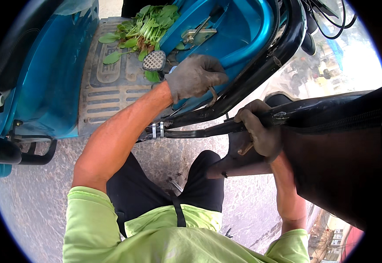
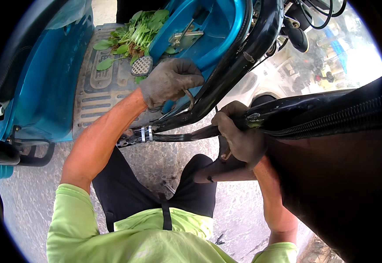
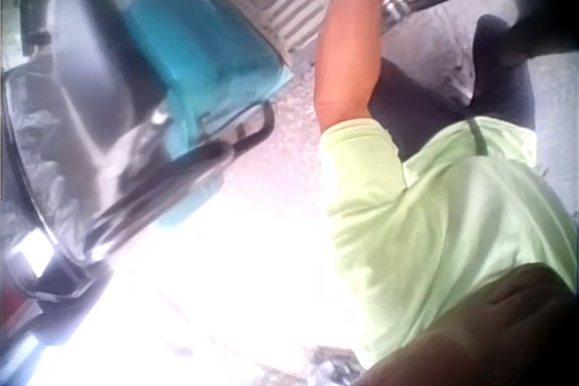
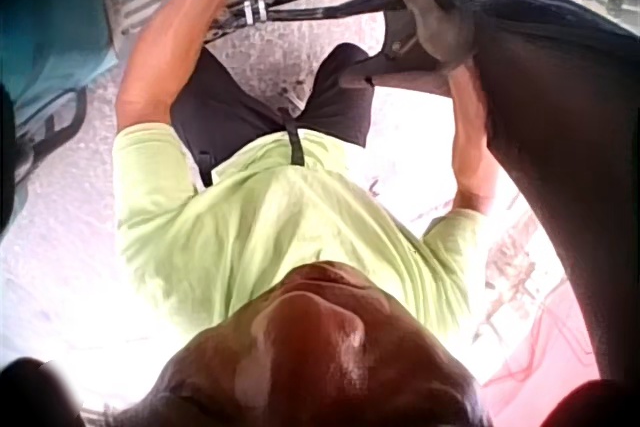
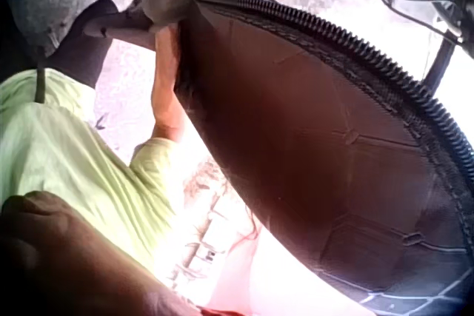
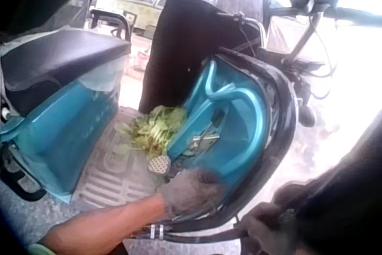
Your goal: The person uses a wrench to loosen and tighten bolts on the rear frame of a teal scooter. They remove a metal bracket, adjust the position of a brown fabric cover, and reattach the bracket to the frame.
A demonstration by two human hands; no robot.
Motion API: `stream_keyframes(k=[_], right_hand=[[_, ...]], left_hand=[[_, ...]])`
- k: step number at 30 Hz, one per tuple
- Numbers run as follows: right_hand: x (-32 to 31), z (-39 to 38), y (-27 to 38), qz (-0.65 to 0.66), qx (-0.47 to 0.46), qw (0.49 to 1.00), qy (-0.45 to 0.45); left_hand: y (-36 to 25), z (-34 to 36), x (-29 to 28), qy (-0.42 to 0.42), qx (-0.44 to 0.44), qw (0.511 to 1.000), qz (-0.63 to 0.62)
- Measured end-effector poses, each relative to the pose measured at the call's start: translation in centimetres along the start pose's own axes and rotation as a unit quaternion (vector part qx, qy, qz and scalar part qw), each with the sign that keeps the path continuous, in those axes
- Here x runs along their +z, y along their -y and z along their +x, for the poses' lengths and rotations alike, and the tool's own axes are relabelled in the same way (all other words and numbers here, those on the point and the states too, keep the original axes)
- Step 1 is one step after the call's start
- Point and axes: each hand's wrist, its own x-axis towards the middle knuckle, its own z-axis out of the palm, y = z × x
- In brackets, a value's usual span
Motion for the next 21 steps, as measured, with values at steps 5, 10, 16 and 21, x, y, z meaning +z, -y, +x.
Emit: stream_keyframes(k=[5,10,16,21], right_hand=[[-0.3,-0.6,-0.2,0.015,0.017,1.000,-0.004],[0.1,-0.6,0.7,0.026,0.031,0.999,0.014],[0.2,-0.6,0.4,0.006,0.027,1.000,0.006],[0.2,-0.5,0.2,0.016,0.026,1.000,0.007]], left_hand=[[3.2,-7.6,3.6,-0.132,0.071,0.986,-0.069],[3.0,-7.4,3.0,-0.145,-0.001,0.988,-0.061],[1.1,-5.3,1.9,-0.103,-0.027,0.993,-0.052],[1.6,-5.5,2.6,-0.141,0.008,0.989,-0.047]])
